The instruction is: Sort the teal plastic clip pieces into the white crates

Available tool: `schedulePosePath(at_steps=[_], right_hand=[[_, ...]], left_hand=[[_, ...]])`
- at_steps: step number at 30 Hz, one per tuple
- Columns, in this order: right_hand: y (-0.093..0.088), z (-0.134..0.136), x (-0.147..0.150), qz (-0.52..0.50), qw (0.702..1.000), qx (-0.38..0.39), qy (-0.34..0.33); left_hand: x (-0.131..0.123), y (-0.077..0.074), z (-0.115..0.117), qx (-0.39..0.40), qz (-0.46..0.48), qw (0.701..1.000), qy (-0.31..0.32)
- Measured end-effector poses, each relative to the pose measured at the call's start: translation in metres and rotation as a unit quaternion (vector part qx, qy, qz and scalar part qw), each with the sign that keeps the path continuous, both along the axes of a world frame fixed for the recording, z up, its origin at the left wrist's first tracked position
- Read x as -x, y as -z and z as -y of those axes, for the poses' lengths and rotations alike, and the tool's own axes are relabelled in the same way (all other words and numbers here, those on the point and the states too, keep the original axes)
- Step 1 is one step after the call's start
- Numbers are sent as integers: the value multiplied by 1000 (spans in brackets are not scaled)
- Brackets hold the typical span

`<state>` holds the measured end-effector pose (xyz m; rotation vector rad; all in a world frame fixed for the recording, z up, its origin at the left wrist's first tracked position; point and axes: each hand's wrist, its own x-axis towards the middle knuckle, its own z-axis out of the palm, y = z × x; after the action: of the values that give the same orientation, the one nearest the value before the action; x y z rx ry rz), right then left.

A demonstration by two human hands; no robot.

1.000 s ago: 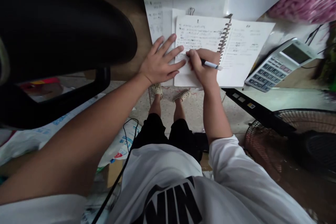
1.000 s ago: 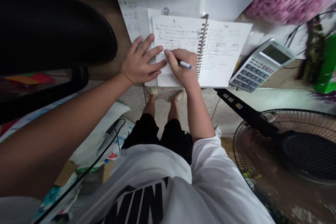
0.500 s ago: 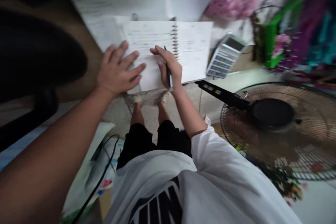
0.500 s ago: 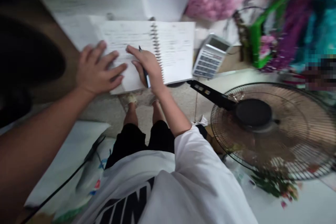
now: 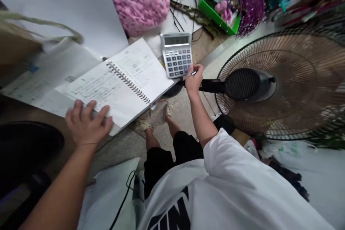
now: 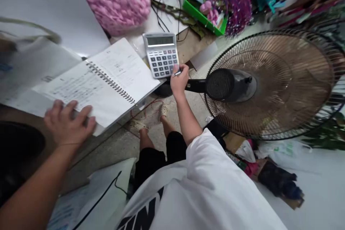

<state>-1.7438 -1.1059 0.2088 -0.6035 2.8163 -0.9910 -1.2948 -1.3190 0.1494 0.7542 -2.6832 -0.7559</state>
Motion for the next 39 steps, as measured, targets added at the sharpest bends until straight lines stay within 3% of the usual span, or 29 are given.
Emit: schedulePosePath(at_steps=[4, 10, 17, 22, 28, 35, 39], right_hand=[[-3, -4, -15, -6, 997, -18, -76], [1, -17, -47, -60, 989, -18, -131], [-4, -4, -90, -42, 976, -62, -206], [6, -3, -81, -48, 974, -89, -203], [10, -10, -69, -36, 982, -51, -179], [0, -9, -75, 61, 985, -38, -155], [-11, -6, -75, 65, 988, -31, -138]], left_hand=[[-6, -2, 5, -28, 28, 999, -14], [-8, -7, 13, -44, 35, 998, -1], [-12, -6, 16, -30, 95, 995, -4], [-16, -3, 15, -19, 105, 994, 1], [-18, -7, 15, -42, 128, 991, -2], [-9, -15, 13, -79, 148, 985, -30], [-6, -17, 13, -117, 157, 980, -46]])
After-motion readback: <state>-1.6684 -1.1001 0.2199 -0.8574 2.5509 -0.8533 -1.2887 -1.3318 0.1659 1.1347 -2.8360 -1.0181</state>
